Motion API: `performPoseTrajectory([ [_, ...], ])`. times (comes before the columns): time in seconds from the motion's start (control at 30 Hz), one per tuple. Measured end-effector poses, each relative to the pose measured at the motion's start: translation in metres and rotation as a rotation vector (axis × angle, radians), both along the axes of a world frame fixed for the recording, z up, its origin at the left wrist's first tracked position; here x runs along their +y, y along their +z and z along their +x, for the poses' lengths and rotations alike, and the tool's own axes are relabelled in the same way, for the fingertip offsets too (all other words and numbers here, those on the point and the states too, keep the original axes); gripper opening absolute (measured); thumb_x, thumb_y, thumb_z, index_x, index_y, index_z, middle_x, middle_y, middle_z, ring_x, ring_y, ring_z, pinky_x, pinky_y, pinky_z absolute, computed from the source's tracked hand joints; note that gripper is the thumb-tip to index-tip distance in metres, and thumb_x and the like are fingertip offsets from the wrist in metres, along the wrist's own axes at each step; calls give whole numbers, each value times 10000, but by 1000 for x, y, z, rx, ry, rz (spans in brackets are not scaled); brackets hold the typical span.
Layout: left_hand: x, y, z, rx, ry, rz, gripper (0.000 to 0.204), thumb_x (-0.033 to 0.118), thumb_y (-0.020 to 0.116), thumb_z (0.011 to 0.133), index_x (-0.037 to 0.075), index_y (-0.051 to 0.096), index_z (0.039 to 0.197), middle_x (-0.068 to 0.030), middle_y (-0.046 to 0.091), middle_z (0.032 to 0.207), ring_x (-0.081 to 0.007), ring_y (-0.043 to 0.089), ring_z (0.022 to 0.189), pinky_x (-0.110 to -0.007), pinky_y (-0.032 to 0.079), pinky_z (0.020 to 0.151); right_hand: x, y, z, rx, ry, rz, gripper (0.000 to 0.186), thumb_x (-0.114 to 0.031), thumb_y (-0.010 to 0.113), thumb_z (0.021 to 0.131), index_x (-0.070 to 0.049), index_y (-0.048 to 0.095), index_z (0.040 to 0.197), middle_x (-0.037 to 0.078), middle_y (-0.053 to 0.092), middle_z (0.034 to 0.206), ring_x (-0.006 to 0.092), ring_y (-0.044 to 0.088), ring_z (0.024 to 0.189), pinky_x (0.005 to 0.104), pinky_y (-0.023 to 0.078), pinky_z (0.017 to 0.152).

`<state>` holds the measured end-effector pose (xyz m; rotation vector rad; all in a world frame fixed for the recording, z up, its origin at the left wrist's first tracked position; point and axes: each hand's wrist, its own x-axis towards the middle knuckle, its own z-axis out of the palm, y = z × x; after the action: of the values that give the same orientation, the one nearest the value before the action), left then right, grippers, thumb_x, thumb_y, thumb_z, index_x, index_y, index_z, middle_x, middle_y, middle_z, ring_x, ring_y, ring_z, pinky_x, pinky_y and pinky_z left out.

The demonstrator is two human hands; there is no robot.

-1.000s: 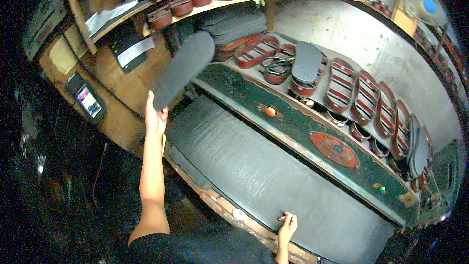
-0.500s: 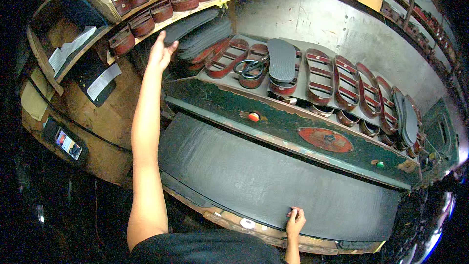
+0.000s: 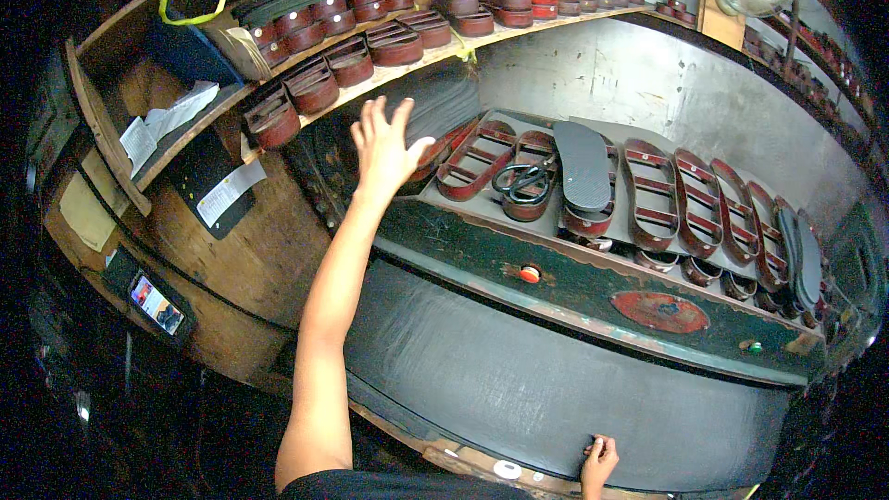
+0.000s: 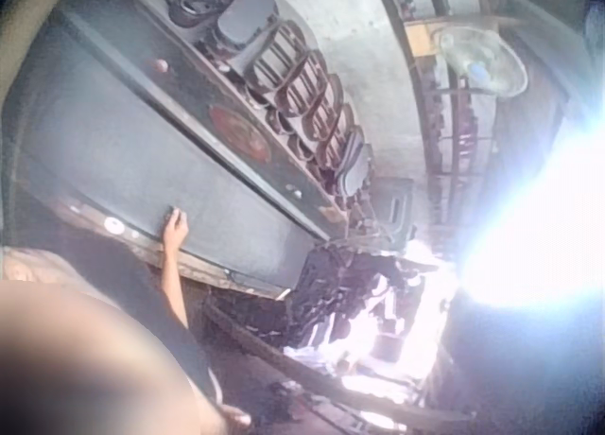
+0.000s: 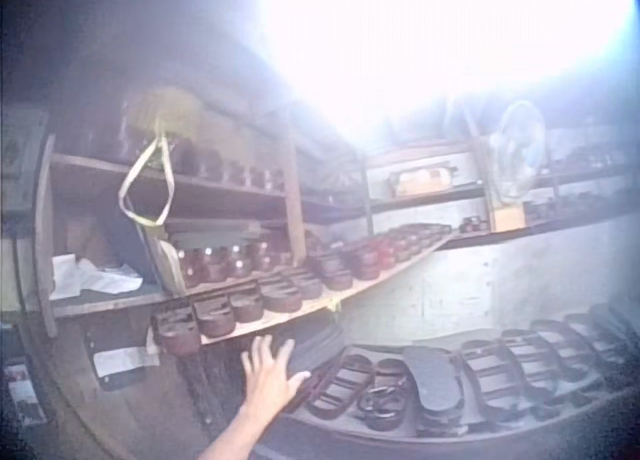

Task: The person places a slipper sole on a cutting machine and uses shears to cut along a template. They then remove the cut sole and place it on a pile. The person repeats this process with multiple slipper soles.

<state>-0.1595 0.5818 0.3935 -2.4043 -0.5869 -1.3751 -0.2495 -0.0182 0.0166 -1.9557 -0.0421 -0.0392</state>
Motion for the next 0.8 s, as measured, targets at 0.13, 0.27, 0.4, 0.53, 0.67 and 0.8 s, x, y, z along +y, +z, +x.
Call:
performPoseTrajectory([
  [0.13,24,-10,24,142,218,124,673,526,701,836,181,537,1390,-171,553,1290,-354,486,1257,-595,368,1034,11,-1,8,-4,-13,-87,246,-194,568,1005,16,635,897,83,615,670,147,583,574,317,481,558],
  [0.27,37,-15,43,154,301,147,563,462,698,855,186,573,1330,-126,601,1207,-308,555,1144,-536,414,988,12,5,26,-55,-29,-118,255,-205,582,999,15,621,875,121,630,681,182,610,586,334,481,571],
  [0.4,10,-8,53,81,130,261,522,414,713,856,165,587,1299,-141,587,1217,-317,559,1121,-500,433,944,-8,12,37,-80,5,-94,233,-202,581,1000,14,654,952,118,652,721,168,641,682,328,501,641],
  [0.53,-62,-17,49,-80,-30,180,550,322,698,896,97,541,1373,-220,540,1335,-389,510,1254,-518,400,1042,-56,22,21,47,-12,177,214,-181,585,1003,1,690,1039,63,684,811,126,639,747,298,528,722],
  [0.67,-193,-80,24,-201,-491,-233,453,157,609,959,-1,504,1371,-239,534,1303,-368,522,1248,-456,422,1060,-134,29,-20,68,-71,185,213,-190,587,1000,-26,698,1080,65,686,865,118,622,781,292,514,718],
  [0.8,-426,-196,-28,215,-999,-836,240,99,504,1000,-30,522,1202,-117,598,1103,-219,591,1028,-349,470,961,-221,18,-73,-54,-205,153,213,-102,654,921,-53,687,1125,66,665,887,121,615,783,277,511,704],
])
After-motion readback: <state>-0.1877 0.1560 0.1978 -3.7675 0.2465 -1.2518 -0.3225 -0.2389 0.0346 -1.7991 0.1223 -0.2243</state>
